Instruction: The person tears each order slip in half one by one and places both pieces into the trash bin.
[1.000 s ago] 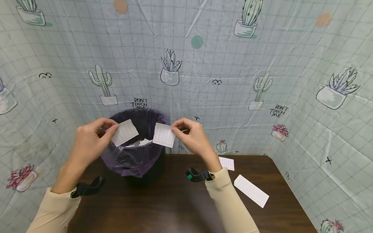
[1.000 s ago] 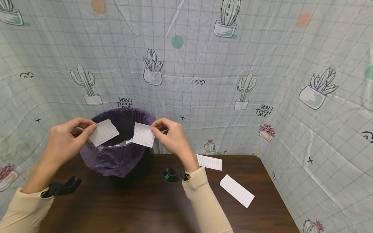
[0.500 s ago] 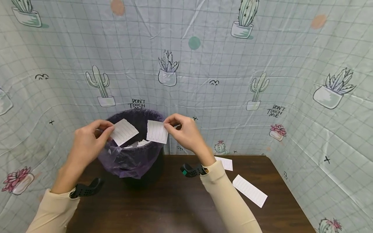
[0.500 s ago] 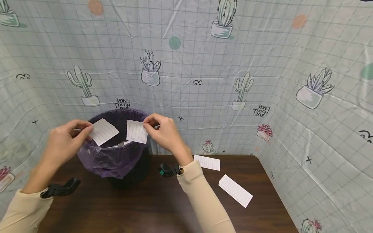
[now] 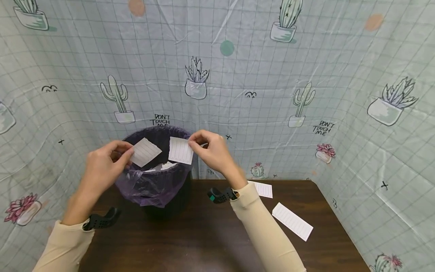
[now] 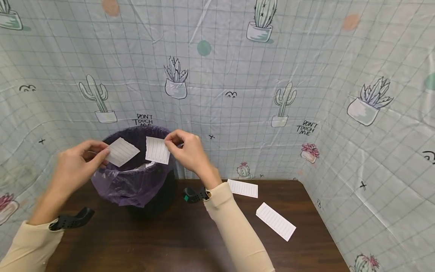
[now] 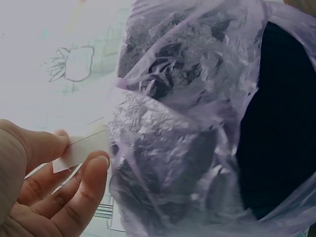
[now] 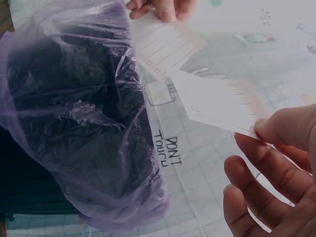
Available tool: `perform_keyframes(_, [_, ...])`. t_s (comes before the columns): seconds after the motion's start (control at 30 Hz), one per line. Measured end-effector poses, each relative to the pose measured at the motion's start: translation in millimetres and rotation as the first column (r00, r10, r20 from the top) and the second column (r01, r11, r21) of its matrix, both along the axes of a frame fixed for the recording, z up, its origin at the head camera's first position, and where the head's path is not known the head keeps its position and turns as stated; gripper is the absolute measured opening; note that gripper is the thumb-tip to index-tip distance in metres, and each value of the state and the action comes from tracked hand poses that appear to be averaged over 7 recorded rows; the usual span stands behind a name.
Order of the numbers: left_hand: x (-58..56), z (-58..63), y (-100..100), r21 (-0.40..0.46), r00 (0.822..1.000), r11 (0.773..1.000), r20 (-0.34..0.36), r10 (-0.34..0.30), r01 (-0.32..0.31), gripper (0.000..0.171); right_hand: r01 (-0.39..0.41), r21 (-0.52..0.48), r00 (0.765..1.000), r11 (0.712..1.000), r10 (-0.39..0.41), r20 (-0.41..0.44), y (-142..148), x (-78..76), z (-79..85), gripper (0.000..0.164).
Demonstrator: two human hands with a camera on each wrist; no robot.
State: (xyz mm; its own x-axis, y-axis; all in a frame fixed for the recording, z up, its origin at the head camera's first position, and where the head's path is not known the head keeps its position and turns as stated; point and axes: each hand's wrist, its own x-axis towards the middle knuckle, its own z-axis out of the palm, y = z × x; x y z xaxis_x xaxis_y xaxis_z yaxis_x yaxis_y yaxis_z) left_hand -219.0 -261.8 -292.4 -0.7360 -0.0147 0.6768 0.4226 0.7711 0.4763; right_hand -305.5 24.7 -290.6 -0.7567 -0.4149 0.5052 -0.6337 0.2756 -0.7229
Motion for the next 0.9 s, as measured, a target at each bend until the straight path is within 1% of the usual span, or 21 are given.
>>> perform_keyframes(0.17, [0.9,-4.3,-1.4,0.012,1.0,1.0,0.002,0.002,-0.002,0.01,-0.005,-0.002,1.0,1.0,0.005,0.027,-3.3,-1.0,-0.2,0.011])
perform_keyframes(0.3, [1.3,-4.7,-1.9,0.008,1.0,1.0,0.006,0.003,-0.003,0.012,-0.003,-0.017,0.999,1.0,0.004,0.04,-4.8,-0.3,-0.6,0.01])
perform_keyframes(0.47, [1.7,-3.3,-2.0,0.02,1.0,1.0,0.007,-0.003,0.003,0.013,0.004,-0.022,0.999,1.0,-0.003,0.054,-7.3,-0.6,-2.3,0.01])
perform_keyframes(0.63, [3.1,-1.4,-1.8,0.02,1.0,1.0,0.017,0.007,-0.008,0.012,-0.003,-0.016,0.998,1.0,0.004,0.069,-8.9,-0.3,-4.9,0.01])
perform_keyframes(0.8, [3.6,2.2,-0.1,-0.001,0.998,1.0,0.053,0.019,-0.019,0.012,-0.003,-0.019,0.998,1.0,0.004,0.062,-10.6,-0.7,-4.2,0.01])
perform_keyframes(0.9, [4.5,4.1,-0.1,-0.015,0.998,1.0,0.057,0.013,-0.012,0.01,-0.002,-0.016,0.999,1.0,0.003,0.05,-12.2,-1.7,-1.9,0.01])
